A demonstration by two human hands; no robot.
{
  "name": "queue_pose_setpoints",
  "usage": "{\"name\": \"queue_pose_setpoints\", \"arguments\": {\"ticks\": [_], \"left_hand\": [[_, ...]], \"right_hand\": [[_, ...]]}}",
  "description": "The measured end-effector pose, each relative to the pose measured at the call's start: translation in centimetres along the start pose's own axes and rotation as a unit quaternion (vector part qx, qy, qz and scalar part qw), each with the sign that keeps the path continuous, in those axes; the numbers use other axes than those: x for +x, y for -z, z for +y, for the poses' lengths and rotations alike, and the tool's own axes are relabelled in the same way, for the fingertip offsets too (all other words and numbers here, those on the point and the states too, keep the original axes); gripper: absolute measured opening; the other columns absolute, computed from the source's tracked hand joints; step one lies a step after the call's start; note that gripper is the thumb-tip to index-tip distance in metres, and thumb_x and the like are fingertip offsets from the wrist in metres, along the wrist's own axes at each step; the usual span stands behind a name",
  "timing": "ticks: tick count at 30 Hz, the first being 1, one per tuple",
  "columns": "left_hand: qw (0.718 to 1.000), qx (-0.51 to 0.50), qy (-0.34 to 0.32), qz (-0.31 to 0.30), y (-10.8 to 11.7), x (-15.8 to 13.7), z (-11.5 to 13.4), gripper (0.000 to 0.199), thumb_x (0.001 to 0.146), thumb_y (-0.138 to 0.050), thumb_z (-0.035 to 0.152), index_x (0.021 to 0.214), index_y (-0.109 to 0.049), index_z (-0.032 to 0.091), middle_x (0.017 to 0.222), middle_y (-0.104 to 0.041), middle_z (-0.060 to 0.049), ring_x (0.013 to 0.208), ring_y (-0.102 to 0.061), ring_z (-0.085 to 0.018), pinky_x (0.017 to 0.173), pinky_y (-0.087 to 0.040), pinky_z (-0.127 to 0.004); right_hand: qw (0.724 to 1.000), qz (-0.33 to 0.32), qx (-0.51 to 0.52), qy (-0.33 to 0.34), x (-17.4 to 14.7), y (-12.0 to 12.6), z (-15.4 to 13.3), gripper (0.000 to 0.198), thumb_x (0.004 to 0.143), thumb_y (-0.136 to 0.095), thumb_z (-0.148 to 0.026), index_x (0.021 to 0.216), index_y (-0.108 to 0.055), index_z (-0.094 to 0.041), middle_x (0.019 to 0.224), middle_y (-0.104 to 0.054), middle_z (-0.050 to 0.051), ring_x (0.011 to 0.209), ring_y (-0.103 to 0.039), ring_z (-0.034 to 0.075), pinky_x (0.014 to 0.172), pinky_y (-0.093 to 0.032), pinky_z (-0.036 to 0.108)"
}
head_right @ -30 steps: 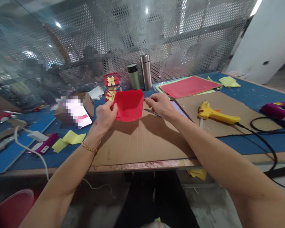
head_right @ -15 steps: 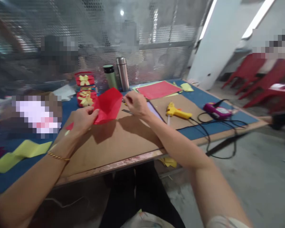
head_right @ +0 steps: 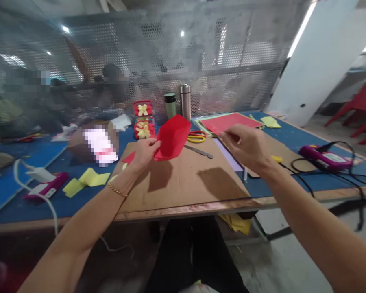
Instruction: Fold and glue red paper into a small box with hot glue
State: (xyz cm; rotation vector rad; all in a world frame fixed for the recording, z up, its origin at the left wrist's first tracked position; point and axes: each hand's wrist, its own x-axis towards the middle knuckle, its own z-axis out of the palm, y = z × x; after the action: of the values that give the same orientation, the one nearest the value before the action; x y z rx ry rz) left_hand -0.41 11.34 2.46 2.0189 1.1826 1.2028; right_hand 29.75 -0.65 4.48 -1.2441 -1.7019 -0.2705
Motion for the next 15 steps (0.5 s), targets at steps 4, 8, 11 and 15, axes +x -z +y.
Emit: {"name": "queue_pose_setpoints", "arguments": {"ticks": [4, 8, 11, 15], "left_hand": [[0.996, -0.087, 0.029, -0.003, -0.5, 0.1, -0.8, 0.036, 0.079, -0.059, 0.027, 0.052, -0.036, 0.021, 0.055, -0.031, 0.005, 0.055, -0.028, -0.010, 0.055, -0.020, -0.027], [0.995, -0.089, 0.032, -0.005, -0.4, 0.1, -1.1, 0.037, 0.079, -0.061, 0.030, 0.052, -0.036, 0.021, 0.056, -0.031, 0.005, 0.056, -0.028, -0.009, 0.054, -0.019, -0.027], [0.996, -0.073, 0.052, -0.028, -0.2, -0.1, -1.0, 0.039, 0.078, -0.063, 0.030, 0.052, -0.035, 0.021, 0.054, -0.030, 0.006, 0.055, -0.027, -0.009, 0.054, -0.017, -0.027], [0.990, -0.089, 0.098, -0.051, 0.0, -0.2, -0.9, 0.038, 0.078, -0.064, 0.030, 0.053, -0.036, 0.021, 0.054, -0.035, 0.006, 0.054, -0.031, -0.009, 0.054, -0.020, -0.026]], "right_hand": [[0.993, 0.029, 0.052, 0.097, 1.5, -1.6, -5.3, 0.024, 0.092, -0.065, -0.025, 0.068, -0.059, -0.024, 0.062, -0.058, 0.000, 0.056, -0.052, 0.015, 0.055, -0.041, 0.030], [0.987, -0.004, 0.104, 0.126, 2.2, -3.5, -7.9, 0.020, 0.097, -0.059, -0.023, 0.078, -0.066, -0.024, 0.075, -0.069, 0.003, 0.069, -0.062, 0.016, 0.067, -0.048, 0.031], [0.982, -0.038, 0.124, 0.136, 2.3, -5.4, -7.7, 0.022, 0.098, -0.055, -0.023, 0.081, -0.070, -0.022, 0.078, -0.073, 0.004, 0.071, -0.063, 0.016, 0.069, -0.047, 0.031], [0.988, -0.096, 0.084, 0.081, 3.2, -7.5, -6.7, 0.027, 0.095, -0.053, -0.025, 0.075, -0.070, -0.019, 0.066, -0.067, 0.003, 0.060, -0.054, 0.014, 0.063, -0.039, 0.030]]}}
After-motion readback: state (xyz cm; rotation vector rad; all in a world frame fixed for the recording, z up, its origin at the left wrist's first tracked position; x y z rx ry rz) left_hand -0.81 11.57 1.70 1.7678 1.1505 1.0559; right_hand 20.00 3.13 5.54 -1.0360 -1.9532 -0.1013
